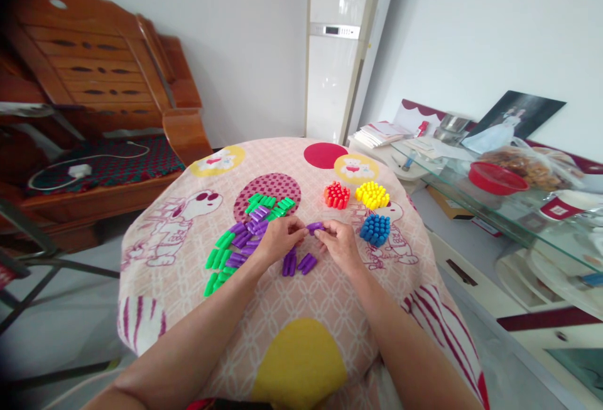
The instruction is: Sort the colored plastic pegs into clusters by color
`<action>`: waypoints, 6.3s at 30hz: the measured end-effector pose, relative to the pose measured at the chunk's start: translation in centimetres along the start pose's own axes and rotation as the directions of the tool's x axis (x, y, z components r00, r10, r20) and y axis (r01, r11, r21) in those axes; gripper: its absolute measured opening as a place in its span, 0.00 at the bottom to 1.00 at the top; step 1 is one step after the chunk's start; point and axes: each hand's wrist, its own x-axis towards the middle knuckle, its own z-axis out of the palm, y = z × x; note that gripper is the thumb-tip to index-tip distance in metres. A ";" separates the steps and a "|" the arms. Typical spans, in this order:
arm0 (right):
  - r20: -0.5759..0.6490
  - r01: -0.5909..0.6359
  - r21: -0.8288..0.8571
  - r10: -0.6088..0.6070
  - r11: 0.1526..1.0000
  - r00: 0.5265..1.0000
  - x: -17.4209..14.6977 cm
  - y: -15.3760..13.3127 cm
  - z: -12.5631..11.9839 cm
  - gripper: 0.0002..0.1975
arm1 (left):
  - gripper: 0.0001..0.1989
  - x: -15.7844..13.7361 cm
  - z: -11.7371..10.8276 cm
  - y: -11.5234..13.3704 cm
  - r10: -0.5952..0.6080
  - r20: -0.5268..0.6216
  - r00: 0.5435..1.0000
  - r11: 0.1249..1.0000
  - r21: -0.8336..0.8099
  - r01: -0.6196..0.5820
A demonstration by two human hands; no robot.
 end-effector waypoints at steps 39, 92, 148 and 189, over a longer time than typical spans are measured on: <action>-0.049 0.323 -0.371 -0.366 0.871 0.929 -0.4 -0.9 0.5 0.17 | 0.23 -0.5 -1.4 0.3 0.246 -0.024 0.969 0.965 0.095 -0.243; 0.026 0.443 -0.596 -0.535 0.670 0.844 -1.1 0.2 0.3 0.09 | 0.06 -0.4 -4.9 -0.3 -0.011 -0.117 0.993 0.986 0.161 0.029; -0.294 0.236 -0.589 -0.476 0.773 0.829 -0.7 -0.2 -1.1 0.13 | 0.14 -0.6 -11.2 -4.2 -0.179 -0.096 0.979 0.857 0.473 0.203; -0.374 0.362 -0.519 -0.587 0.774 0.718 -1.7 -2.1 -1.3 0.10 | 0.14 -0.3 -3.6 0.0 -0.062 0.157 0.986 0.938 -0.327 0.111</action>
